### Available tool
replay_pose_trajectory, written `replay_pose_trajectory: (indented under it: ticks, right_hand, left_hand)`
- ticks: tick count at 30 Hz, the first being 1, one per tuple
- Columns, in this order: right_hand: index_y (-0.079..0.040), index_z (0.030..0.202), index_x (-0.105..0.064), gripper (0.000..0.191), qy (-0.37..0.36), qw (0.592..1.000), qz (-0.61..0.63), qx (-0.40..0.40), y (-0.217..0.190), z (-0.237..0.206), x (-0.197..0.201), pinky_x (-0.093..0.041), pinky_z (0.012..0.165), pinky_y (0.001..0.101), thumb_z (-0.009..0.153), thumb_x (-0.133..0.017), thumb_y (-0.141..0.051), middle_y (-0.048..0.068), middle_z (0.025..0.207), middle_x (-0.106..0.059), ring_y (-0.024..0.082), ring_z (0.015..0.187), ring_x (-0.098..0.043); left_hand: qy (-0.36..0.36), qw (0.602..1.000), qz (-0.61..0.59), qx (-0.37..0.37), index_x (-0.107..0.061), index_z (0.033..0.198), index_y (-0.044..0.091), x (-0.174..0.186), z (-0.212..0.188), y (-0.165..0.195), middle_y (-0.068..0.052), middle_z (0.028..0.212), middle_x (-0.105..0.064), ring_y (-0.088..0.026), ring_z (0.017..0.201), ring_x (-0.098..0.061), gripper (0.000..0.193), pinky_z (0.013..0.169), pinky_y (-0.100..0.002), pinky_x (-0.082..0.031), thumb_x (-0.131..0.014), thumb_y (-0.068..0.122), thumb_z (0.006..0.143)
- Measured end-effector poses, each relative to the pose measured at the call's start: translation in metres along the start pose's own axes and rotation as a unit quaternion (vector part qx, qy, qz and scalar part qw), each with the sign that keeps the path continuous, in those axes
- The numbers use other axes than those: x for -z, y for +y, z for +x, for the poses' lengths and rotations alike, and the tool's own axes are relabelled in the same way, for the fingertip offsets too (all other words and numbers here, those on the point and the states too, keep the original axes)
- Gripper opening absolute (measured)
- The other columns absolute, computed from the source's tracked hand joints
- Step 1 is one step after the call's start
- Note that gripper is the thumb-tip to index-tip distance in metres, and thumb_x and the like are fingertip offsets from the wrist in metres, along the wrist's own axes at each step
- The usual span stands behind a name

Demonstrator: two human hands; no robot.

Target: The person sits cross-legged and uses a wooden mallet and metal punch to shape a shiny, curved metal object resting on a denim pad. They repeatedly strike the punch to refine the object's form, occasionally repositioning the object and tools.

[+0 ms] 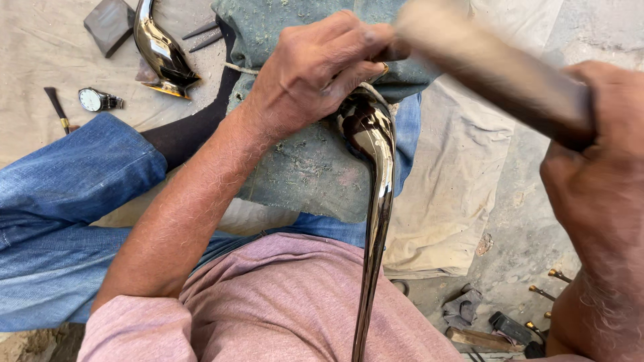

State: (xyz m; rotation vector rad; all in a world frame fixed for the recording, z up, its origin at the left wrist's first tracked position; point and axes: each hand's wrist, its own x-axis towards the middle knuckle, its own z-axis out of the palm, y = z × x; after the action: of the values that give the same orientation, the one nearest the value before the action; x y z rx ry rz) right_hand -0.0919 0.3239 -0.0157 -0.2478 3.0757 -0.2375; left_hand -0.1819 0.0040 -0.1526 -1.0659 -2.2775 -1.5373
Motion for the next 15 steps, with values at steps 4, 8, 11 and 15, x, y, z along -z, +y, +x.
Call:
replay_pose_trajectory:
  ticks: [4,8,11,15]
  right_hand:
    - [0.003,0.148,-0.045,0.045,0.022,0.999,0.000,0.030,-0.014,0.003,0.007,-0.061,0.085,0.0329,0.111,-0.070,0.005,0.020,0.112,-0.065,0.022,0.095,-0.069]
    - [0.002,0.134,-0.057,0.041,0.000,0.990,-0.129,0.058,-0.021,0.001,0.016,-0.061,0.076,0.0354,0.096,-0.072,0.010,0.020,0.103,-0.068,0.025,0.087,-0.070]
    - [-0.001,0.124,-0.060,0.025,0.005,0.997,-0.061,0.036,-0.015,-0.003,0.011,-0.062,0.081,0.0345,0.103,-0.070,0.007,0.017,0.106,-0.069,0.023,0.093,-0.071]
    - [-0.004,0.119,-0.060,0.011,0.006,0.997,0.080,-0.017,-0.007,-0.009,-0.001,-0.064,0.091,0.0334,0.116,-0.069,0.001,0.013,0.111,-0.070,0.019,0.101,-0.073]
  left_hand:
    - [0.030,0.999,-0.020,0.007,-0.062,0.125,0.011,-0.004,-0.006,0.001,-0.005,0.098,-0.062,-0.023,0.085,-0.067,0.027,0.074,-0.036,-0.055,-0.081,0.008,0.105]
    - [0.032,0.999,-0.010,0.001,-0.062,0.124,0.010,-0.005,-0.006,0.000,-0.006,0.103,-0.063,-0.023,0.090,-0.068,0.027,0.078,-0.036,-0.057,-0.079,0.007,0.104]
    - [0.016,0.999,-0.036,0.008,-0.061,0.128,0.012,0.000,-0.004,0.000,-0.005,0.103,-0.064,-0.022,0.090,-0.070,0.029,0.077,-0.034,-0.058,-0.076,0.006,0.104]
    - [-0.032,0.999,0.002,-0.020,-0.061,0.131,0.014,0.009,0.001,-0.002,-0.006,0.101,-0.063,-0.026,0.090,-0.069,0.032,0.080,-0.038,-0.057,-0.075,0.006,0.104]
